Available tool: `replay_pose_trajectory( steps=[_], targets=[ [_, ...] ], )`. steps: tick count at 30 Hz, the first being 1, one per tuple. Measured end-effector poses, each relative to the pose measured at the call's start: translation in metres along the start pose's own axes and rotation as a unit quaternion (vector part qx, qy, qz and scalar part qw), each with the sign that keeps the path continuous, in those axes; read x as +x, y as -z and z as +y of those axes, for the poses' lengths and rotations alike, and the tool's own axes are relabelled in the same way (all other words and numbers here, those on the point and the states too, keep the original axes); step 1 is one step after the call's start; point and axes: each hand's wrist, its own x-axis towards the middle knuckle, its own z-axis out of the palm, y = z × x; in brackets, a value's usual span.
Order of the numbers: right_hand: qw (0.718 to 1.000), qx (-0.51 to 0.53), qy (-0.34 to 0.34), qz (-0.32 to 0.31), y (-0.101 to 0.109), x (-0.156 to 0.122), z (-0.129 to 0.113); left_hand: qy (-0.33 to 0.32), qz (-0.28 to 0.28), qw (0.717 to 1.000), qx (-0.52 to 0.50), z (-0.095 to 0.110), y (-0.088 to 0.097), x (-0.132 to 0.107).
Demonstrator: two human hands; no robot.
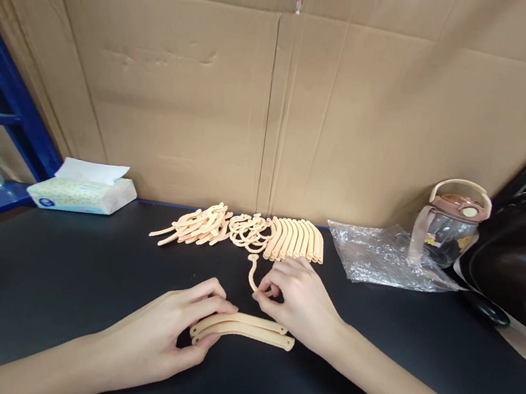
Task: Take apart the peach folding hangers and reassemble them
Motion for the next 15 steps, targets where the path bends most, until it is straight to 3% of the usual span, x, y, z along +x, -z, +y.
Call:
replay_pose_trajectory(
  steps=[5, 11, 15],
  targets=[
    [1.000, 0.008, 0.002, -0.003, -0.008, 0.001, -0.002, 0.002, -0.003, 0.999, -0.040, 0.004, -0.002, -0.002],
    [1.000, 0.024, 0.010, -0.007, -0.012, 0.003, -0.008, -0.040, 0.110, 0.992, 0.043, -0.007, 0.001, 0.003],
    [0.999, 0.033, 0.019, -0.012, -0.015, 0.005, -0.013, -0.047, 0.089, 0.991, 0.084, -0.016, -0.003, 0.007]
  ],
)
